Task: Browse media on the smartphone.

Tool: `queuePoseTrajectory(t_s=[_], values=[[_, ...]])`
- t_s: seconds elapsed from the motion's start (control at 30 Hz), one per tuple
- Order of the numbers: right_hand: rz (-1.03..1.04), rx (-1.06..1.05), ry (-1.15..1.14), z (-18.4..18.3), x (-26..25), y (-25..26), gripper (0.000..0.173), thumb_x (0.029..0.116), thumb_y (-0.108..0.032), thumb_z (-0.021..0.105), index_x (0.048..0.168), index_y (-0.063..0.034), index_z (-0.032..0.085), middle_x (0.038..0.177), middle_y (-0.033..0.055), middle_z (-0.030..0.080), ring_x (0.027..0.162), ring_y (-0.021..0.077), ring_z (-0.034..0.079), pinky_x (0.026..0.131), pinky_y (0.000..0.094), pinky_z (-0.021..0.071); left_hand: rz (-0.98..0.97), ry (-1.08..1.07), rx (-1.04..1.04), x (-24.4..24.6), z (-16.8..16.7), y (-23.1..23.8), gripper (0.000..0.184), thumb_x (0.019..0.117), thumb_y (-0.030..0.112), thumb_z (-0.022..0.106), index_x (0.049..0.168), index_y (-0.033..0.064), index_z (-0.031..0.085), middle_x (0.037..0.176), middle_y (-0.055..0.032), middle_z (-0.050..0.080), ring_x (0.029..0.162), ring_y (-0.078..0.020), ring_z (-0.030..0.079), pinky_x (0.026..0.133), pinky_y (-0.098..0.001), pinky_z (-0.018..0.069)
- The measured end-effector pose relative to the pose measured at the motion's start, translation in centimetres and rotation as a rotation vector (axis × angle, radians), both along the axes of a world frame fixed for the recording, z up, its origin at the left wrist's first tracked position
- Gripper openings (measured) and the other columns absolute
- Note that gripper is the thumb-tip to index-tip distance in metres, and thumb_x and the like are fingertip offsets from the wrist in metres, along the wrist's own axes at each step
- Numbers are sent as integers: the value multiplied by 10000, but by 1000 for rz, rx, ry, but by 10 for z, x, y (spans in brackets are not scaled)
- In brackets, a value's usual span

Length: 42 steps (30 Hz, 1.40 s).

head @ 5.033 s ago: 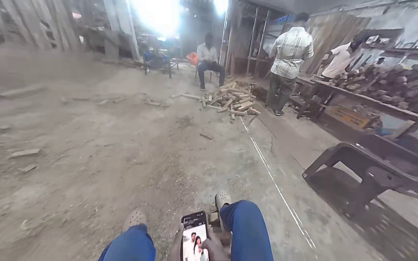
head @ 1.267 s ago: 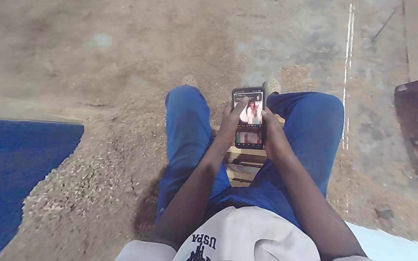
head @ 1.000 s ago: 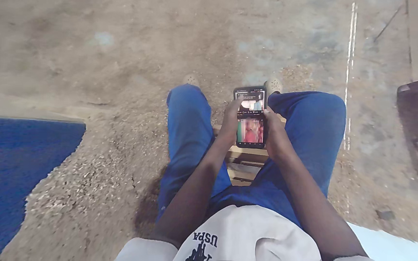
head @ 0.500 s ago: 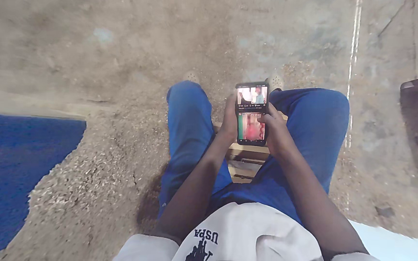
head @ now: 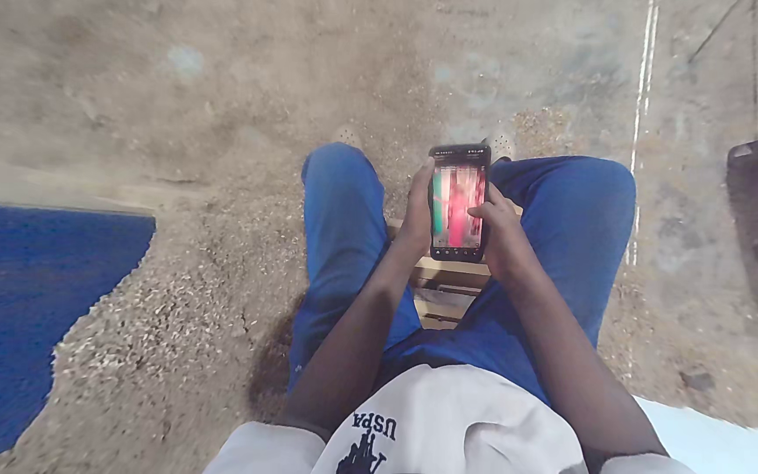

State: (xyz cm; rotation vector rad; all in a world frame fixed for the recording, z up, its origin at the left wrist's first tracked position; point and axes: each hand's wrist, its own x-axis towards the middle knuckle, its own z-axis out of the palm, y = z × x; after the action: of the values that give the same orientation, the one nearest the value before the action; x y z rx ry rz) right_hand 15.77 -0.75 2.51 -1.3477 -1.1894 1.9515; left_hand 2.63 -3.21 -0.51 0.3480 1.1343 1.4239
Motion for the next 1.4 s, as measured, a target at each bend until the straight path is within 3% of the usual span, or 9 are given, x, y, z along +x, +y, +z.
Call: queuePoseTrajectory(t_s=[0.1, 0.27, 0.4, 0.5, 0.67, 0.8, 0.97, 1.03, 1.4], values=[[3, 8, -29, 0, 0, -1, 454, 960, -100, 421, 1391, -175, 541, 1191, 36, 644, 964, 121, 653, 741, 338, 567, 17, 52, -32, 1, 4, -1, 584, 1078, 499, 183, 1302, 116, 563, 1099, -29, 685, 1014, -106, 669, 881, -343, 578], [-12, -14, 9, -1, 1, -1, 409, 1060, -332, 377, 1432, -236, 518, 1178, 9, 675, 991, 106, 676, 785, 323, 589, 16, 47, -26, 1, 3, 0, 591, 1074, 504, 190, 1283, 111, 579, 1081, -32, 690, 1003, -109, 672, 876, -340, 579], [3, 7, 5, -1, 1, 0, 423, 986, -129, 416, 1385, -181, 545, 1167, 25, 659, 951, 113, 663, 750, 327, 576, 20, 38, 3, 2, 3, 0, 580, 1080, 498, 187, 1281, 121, 580, 1081, -26, 696, 1007, -104, 678, 885, -337, 583], [4, 0, 17, 0, 1, -1, 404, 988, -99, 411, 1358, -171, 558, 1128, 34, 683, 915, 119, 684, 732, 325, 591, 14, -4, 25, 1, 3, -1, 572, 1084, 487, 178, 1255, 120, 581, 1054, -28, 709, 983, -115, 693, 870, -342, 594], [-1, -4, 20, -1, 1, -1, 370, 1043, -238, 367, 1354, -211, 565, 1128, 15, 701, 936, 119, 693, 731, 323, 592, 0, -16, 29, 1, 2, 0, 577, 1079, 494, 172, 1255, 130, 585, 1047, -26, 719, 970, -121, 701, 855, -348, 602], [-7, -21, -4, -2, 2, -1, 440, 1091, -435, 325, 1436, -242, 518, 1192, 2, 686, 1037, 123, 675, 831, 346, 588, -16, -8, -3, 1, 0, -1, 592, 1071, 527, 190, 1288, 137, 579, 1067, -29, 715, 982, -125, 697, 859, -357, 600], [5, -3, 23, -4, 1, 0, 387, 997, -181, 411, 1355, -188, 558, 1128, 28, 682, 944, 126, 683, 750, 342, 590, -8, -5, -40, 1, 8, -2, 567, 1082, 505, 185, 1235, 157, 606, 1018, -1, 718, 927, -91, 699, 817, -317, 604], [8, -5, 12, -4, 2, 0, 421, 993, -126, 412, 1390, -176, 544, 1156, 36, 677, 947, 133, 676, 756, 349, 584, -43, 41, -75, 0, 10, -10, 583, 1061, 595, 230, 1284, 218, 614, 1074, 21, 710, 929, -83, 688, 798, -325, 594], [-18, -7, 15, -1, 1, 0, 369, 1035, -195, 405, 1354, -196, 591, 1125, 27, 703, 941, 118, 684, 748, 313, 579, -24, -22, -1, 1, 2, -7, 575, 1069, 563, 202, 1287, 203, 593, 1082, 24, 717, 947, -79, 700, 808, -336, 612]])
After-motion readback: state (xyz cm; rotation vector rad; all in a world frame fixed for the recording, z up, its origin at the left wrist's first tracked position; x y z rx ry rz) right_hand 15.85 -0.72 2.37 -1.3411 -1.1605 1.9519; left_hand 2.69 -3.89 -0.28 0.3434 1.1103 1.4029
